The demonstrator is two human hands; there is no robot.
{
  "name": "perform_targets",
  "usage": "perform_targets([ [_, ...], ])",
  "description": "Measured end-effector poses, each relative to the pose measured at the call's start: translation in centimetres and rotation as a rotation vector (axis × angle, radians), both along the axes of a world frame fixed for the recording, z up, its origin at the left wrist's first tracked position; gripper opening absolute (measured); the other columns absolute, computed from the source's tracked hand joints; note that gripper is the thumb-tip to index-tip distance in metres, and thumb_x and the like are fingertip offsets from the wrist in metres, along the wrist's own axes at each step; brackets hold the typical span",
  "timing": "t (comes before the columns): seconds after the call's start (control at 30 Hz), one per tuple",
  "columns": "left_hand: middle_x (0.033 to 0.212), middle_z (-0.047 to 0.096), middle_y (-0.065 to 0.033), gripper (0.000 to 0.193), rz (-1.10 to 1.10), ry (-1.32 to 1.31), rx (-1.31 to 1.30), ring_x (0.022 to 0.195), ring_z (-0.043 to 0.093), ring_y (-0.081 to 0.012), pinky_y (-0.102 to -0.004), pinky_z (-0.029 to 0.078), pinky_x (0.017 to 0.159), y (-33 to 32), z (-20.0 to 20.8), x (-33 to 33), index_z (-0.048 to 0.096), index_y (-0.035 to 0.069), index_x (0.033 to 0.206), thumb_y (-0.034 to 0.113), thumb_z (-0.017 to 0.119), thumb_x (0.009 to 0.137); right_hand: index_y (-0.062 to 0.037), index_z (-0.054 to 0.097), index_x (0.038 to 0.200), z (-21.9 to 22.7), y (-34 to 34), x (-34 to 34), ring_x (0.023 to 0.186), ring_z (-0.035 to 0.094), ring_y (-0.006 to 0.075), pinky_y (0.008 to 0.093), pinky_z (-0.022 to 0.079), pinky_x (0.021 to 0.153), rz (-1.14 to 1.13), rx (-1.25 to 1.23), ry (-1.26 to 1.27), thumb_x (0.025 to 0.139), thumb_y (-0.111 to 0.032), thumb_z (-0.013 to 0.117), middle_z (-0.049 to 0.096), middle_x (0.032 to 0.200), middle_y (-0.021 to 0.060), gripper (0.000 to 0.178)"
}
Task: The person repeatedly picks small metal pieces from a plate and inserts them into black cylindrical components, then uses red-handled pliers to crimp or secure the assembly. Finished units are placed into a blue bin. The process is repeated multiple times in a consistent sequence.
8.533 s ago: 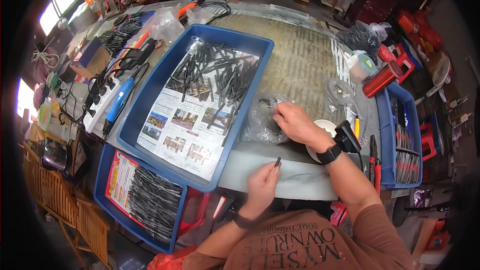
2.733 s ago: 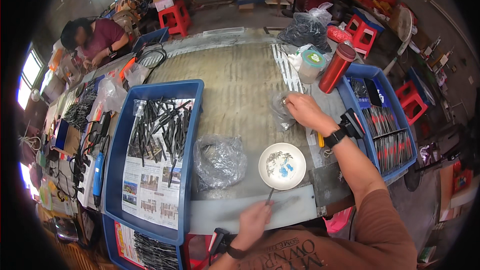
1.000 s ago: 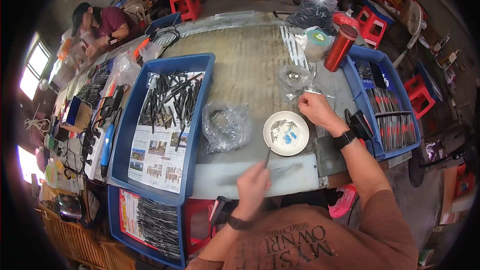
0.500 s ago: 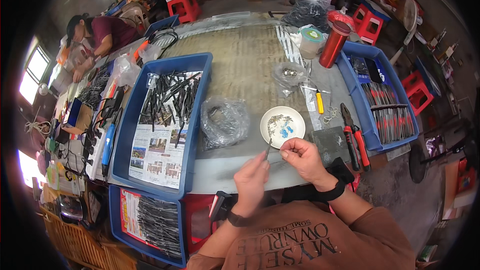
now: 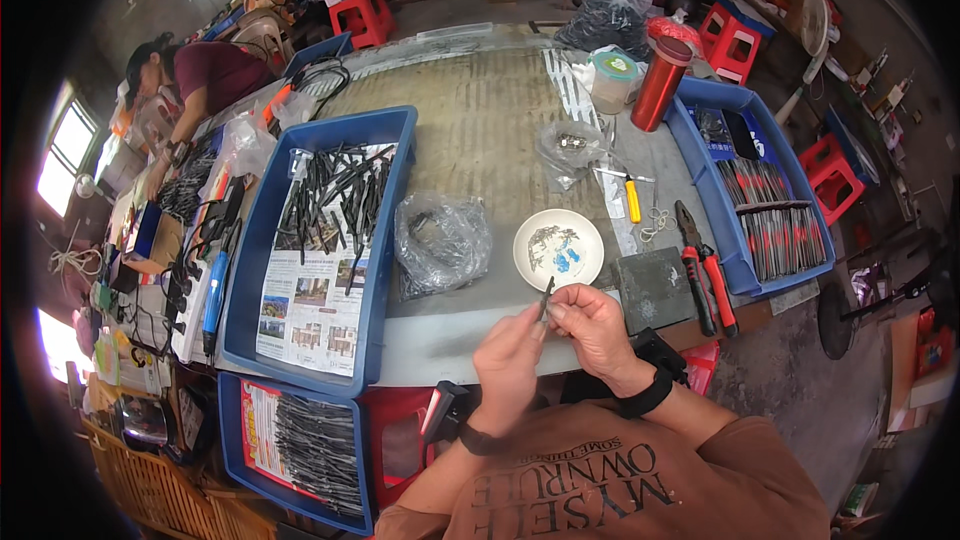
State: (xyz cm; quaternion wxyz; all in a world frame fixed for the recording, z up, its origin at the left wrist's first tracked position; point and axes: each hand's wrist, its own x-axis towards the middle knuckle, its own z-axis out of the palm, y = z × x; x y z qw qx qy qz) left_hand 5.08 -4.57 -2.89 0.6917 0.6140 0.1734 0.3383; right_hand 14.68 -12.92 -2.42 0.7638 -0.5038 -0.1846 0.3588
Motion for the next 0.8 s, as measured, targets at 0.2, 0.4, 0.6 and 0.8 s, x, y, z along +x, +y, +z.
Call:
perform_targets([
  [0.2, 0.077, 0.053, -0.0002, 0.026, 0.053, 0.004, 0.127, 0.058, 0.044, -0.0037, -0.0171, 0.034, 0.048, -0.14, -0.23, 0.18, 0.06, -0.003, 0.107, -0.005, 0.057, 0.082, 0.0, 0.056, 0.094, -0.28, 0.17, -0.14, 0.075, 0.051, 0.0054, 0.0206, 0.043, 0.067, 0.006, 0.018, -0.031, 0.087, -0.008, 0.053, 0.057, 0.082, -0.0005, 0.011],
  [0.4, 0.077, 0.053, -0.0001, 0.026, 0.073, -0.022, 0.145, 0.059, 0.044, -0.004, -0.0174, 0.035, 0.048, -0.4, -0.19, 0.34, 0.06, -0.003, 0.107, -0.006, 0.057, 0.081, -0.0003, 0.053, 0.092, -0.08, 0.36, -0.26, 0.07, 0.043, 0.0039, 0.0197, 0.038, 0.062, -0.034, -0.041, -0.303, 0.091, -0.014, 0.048, 0.05, 0.075, -0.0023, 0.014],
  [0.6, 0.078, 0.054, -0.0002, 0.026, 0.082, -0.014, 0.13, 0.059, 0.044, -0.0039, -0.0174, 0.036, 0.049, -0.43, -0.08, 0.33, 0.061, -0.002, 0.107, -0.006, 0.057, 0.081, 0.0004, 0.054, 0.09, 0.19, 0.09, -0.33, 0.067, 0.043, 0.0048, 0.0198, 0.038, 0.06, -0.074, -0.109, -0.442, 0.091, -0.015, 0.049, 0.05, 0.073, -0.0013, 0.016],
  [0.8, 0.078, 0.054, 0.0001, 0.027, 0.078, -0.018, 0.121, 0.06, 0.044, -0.0036, -0.017, 0.036, 0.049, -0.44, -0.03, 0.44, 0.061, -0.001, 0.107, -0.005, 0.057, 0.082, 0.0019, 0.056, 0.09, -0.13, 0.08, -0.1, 0.071, 0.048, 0.0055, 0.0212, 0.042, 0.063, -0.074, -0.102, -0.415, 0.087, -0.008, 0.053, 0.055, 0.076, 0.0004, 0.011],
])
